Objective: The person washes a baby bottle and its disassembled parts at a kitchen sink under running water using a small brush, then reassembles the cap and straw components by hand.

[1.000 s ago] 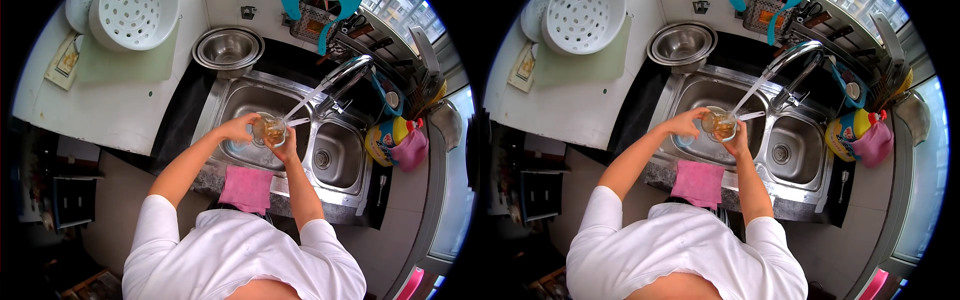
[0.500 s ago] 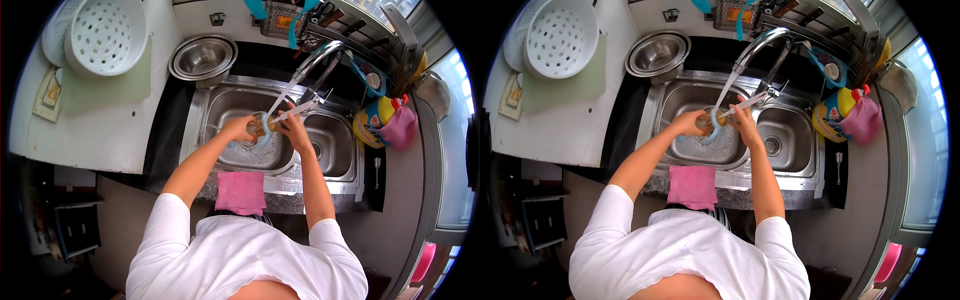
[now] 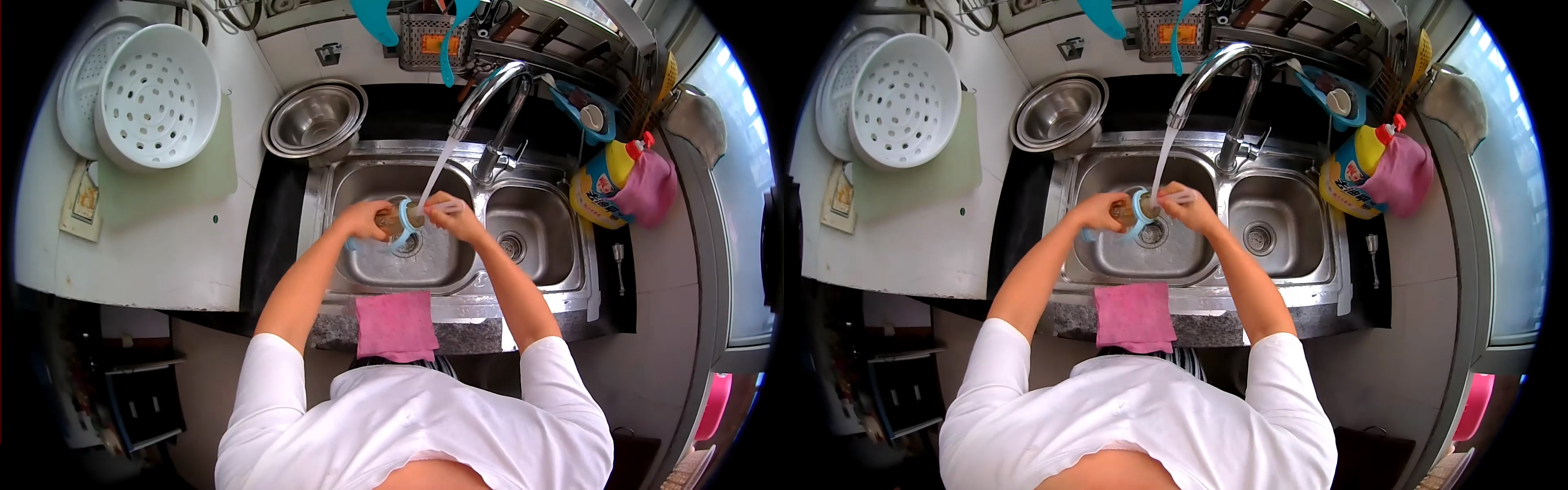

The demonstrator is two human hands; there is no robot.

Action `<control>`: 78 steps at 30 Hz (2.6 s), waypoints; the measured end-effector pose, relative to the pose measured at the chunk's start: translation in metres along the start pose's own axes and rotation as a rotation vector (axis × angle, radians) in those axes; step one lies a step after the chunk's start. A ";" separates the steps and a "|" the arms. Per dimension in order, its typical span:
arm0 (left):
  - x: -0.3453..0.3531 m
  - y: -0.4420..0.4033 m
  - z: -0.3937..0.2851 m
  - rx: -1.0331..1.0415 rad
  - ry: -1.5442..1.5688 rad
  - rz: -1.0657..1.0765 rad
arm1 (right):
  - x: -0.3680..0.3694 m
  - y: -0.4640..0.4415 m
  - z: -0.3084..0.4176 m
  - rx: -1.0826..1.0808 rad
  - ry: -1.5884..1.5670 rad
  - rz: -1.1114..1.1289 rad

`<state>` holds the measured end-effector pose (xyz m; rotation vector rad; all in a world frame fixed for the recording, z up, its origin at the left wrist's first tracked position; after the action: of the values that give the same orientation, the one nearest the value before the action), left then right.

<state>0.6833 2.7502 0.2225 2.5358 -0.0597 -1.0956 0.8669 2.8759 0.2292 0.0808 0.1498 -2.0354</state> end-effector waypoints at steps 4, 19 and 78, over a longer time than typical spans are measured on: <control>-0.001 0.003 0.002 -0.083 -0.070 -0.179 | 0.017 -0.002 -0.007 0.192 -0.348 -0.036; 0.011 -0.001 0.014 -0.131 0.014 -0.028 | 0.014 0.007 -0.025 0.171 -0.265 0.004; 0.009 0.007 -0.007 -0.022 0.184 0.117 | 0.009 0.018 -0.050 0.163 -0.678 -0.124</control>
<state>0.6954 2.7443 0.2238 2.5657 -0.1441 -0.8106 0.8787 2.8672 0.1772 -0.5242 -0.4454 -2.0832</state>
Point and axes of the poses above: each hand's wrist, its own y-axis away from the middle knuckle, its own x-axis out of the palm, z = x × y, the point moved 2 cm from there along -y, towards the middle knuckle, and after that the axes turned 3 degrees about -x, right-handed, at the moved point
